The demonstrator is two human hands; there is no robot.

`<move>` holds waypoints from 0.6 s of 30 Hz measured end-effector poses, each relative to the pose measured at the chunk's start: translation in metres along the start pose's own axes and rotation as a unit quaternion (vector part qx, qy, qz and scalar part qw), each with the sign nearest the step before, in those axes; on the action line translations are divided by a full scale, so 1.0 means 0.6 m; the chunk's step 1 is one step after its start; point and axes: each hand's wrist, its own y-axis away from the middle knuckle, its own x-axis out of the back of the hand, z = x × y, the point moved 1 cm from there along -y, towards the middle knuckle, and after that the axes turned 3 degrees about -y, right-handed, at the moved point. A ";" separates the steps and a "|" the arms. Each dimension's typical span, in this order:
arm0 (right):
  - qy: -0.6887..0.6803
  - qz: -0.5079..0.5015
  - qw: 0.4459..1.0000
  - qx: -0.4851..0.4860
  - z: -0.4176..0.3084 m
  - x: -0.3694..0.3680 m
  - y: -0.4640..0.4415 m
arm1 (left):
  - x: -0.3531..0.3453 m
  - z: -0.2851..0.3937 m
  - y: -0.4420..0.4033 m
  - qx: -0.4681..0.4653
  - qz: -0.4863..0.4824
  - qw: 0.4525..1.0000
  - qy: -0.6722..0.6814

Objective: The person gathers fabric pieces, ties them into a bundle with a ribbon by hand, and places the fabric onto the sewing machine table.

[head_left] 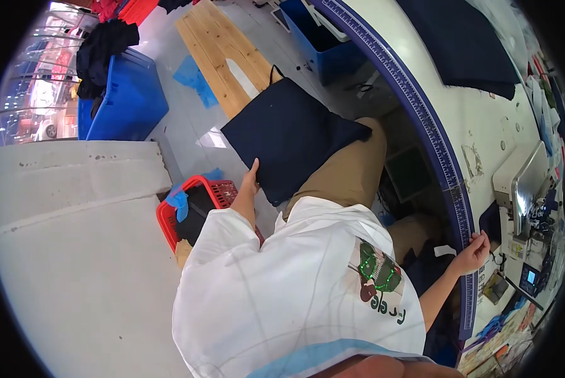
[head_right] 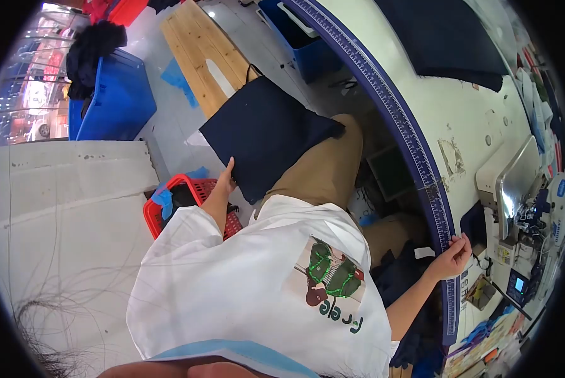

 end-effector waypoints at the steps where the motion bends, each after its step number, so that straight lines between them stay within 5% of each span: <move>1: 0.007 0.001 1.000 -0.001 -0.003 -0.001 0.000 | 0.013 -0.013 -0.013 0.022 -0.023 0.999 0.010; 10: 0.036 -0.006 0.999 0.010 -0.011 -0.005 -0.002 | 0.022 -0.027 -0.032 0.054 -0.024 0.997 0.045; 18: 0.038 0.005 0.999 0.008 -0.007 -0.004 0.001 | 0.023 0.040 0.018 -0.073 0.020 0.996 -0.052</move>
